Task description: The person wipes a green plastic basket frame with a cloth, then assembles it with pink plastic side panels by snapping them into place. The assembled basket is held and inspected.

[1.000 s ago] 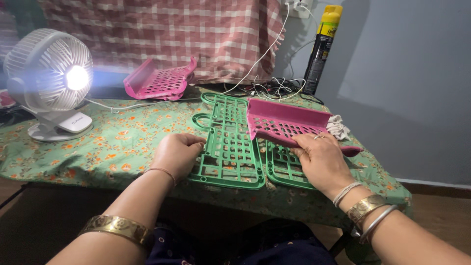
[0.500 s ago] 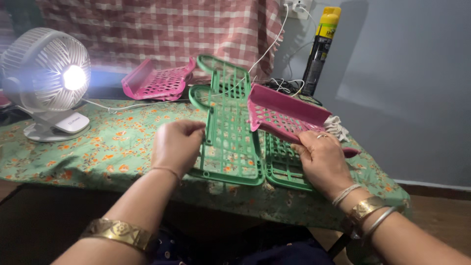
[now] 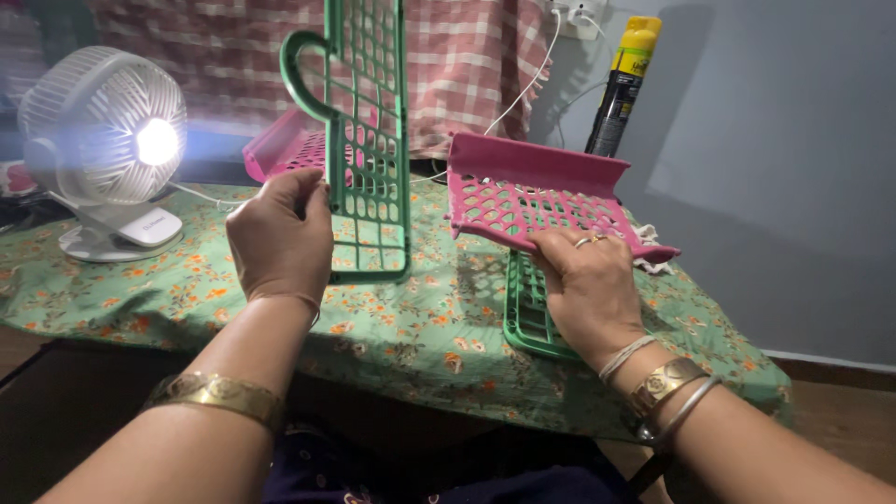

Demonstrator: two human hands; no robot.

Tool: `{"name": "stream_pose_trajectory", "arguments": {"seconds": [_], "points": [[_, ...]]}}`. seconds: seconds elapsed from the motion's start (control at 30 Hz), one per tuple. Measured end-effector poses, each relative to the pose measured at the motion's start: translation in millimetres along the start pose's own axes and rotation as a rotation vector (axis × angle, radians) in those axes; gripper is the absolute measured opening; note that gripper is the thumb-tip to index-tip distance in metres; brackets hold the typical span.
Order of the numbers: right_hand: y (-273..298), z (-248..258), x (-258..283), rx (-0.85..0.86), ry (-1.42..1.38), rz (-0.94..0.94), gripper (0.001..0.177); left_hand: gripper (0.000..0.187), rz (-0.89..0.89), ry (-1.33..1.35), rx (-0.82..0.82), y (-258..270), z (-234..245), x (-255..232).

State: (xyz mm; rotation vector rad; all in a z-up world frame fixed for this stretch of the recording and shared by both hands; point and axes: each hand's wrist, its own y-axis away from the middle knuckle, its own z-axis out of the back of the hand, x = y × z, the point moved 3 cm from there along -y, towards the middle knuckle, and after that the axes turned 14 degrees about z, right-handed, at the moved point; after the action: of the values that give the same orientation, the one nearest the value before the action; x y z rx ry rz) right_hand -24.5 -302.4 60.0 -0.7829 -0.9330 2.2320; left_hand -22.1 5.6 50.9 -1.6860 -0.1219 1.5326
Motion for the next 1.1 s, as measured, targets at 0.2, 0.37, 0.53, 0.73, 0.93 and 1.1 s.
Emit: {"name": "stream_pose_trajectory", "arguments": {"seconds": [0.2,0.37,0.53,0.73,0.93,1.1], "points": [[2,-6,11,0.019,-0.014,0.083,0.018,0.014,-0.013,0.073,-0.011,2,-9,8],[6,-11,7,0.064,-0.04,0.063,0.017,0.013,0.03,0.05,-0.029,21,-12,18],[7,-16,5,0.084,-0.041,0.057,0.023,0.013,0.034,0.056,-0.028,27,-13,23],[9,-18,3,0.102,-0.06,0.018,0.023,0.049,0.059,0.058,0.126,29,-19,23],[9,-17,3,0.074,-0.064,0.037,0.028,0.056,0.022,-0.012,0.065,26,-21,26],[9,-16,3,0.096,-0.064,0.016,0.025,0.054,0.033,0.05,0.041,26,-19,29]]}}
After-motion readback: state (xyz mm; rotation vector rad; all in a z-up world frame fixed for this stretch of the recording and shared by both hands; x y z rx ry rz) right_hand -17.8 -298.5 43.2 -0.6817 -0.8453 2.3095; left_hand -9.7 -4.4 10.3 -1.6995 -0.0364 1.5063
